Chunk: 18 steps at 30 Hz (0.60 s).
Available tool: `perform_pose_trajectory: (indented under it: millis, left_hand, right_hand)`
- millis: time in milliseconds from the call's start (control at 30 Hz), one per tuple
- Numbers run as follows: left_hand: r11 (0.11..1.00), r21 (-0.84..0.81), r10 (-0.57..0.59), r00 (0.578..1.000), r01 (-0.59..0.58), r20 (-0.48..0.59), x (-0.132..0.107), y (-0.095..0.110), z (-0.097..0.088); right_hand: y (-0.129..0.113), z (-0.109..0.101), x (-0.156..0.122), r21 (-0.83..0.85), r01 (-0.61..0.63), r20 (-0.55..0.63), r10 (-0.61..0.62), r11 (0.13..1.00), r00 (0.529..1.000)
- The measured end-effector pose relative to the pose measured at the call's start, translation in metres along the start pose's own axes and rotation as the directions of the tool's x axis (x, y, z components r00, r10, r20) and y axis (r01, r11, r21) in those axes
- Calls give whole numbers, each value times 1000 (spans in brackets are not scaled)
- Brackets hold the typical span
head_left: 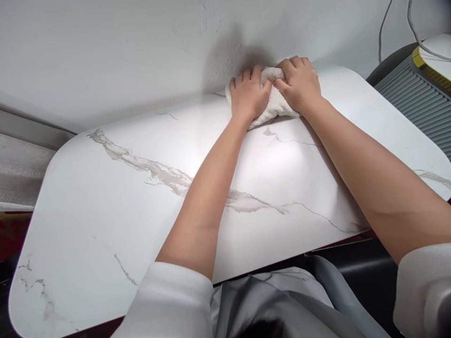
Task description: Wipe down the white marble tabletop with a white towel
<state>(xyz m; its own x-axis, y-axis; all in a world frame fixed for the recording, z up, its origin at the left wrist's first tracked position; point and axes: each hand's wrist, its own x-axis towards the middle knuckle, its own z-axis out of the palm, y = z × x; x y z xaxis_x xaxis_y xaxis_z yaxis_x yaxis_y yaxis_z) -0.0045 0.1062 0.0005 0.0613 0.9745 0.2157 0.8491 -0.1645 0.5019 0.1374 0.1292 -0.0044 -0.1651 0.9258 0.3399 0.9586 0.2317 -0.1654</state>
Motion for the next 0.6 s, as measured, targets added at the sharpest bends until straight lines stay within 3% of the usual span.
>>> perform_pose_trajectory:
  millis: [300, 467, 600]
  left_hand:
    - [999, 45, -31, 999, 29, 40, -24, 4, 2]
    - [996, 85, 19, 1000, -21, 20, -67, 14, -7]
    - [989, 127, 70, 997, -72, 23, -112, 22, -17]
  right_hand:
    - [-6, -9, -27, 37, 29, 62, -31, 999, 998]
    - [-11, -20, -67, 25, 45, 88, -47, 999, 995]
    - [-14, -30, -112, 23, 112, 36, -113, 993, 993]
